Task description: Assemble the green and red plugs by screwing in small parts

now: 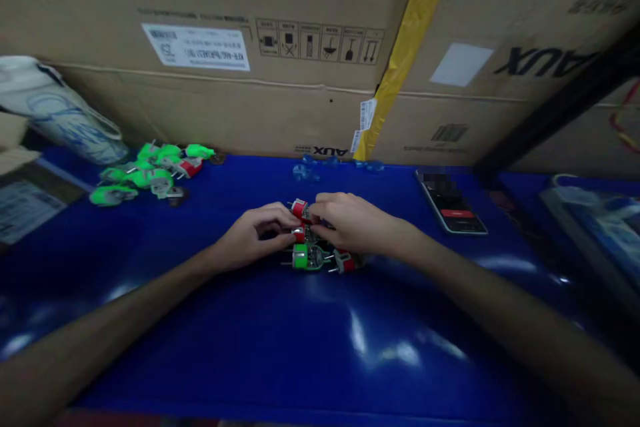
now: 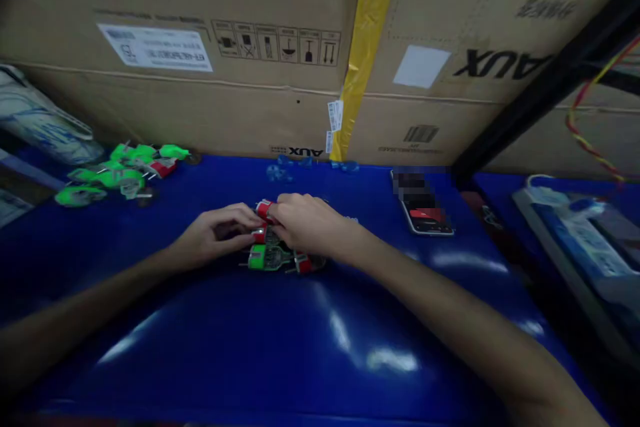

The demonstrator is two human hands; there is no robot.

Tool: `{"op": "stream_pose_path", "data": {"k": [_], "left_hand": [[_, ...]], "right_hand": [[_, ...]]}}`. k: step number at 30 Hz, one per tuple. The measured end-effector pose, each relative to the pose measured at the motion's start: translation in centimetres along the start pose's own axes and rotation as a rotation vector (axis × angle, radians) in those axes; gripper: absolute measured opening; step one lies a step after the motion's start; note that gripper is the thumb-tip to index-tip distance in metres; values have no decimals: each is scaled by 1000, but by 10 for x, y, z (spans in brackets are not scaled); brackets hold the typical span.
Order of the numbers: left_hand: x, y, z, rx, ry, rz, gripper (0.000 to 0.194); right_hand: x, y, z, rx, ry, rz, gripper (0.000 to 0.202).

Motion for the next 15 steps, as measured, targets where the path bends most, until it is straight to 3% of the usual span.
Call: {"op": "stream_pose_path", "data": {"k": [9, 15], "left_hand": [[0, 1, 1, -7, -7, -1, 13], [0, 1, 3, -15, 13, -2, 12]], "right_hand": [[0, 2, -7, 7, -13, -28, 17], [1, 1, 0, 15, 63, 0, 24]]}}
Point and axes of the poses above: each hand's wrist, its own x-axis away from the middle knuckle, its own y-axis out of the palm, z = x × y, the point moved 10 cm from there along -x, towards the middle knuckle, and after that the axes turned 13 degrees about x, right-handed, at the moved point
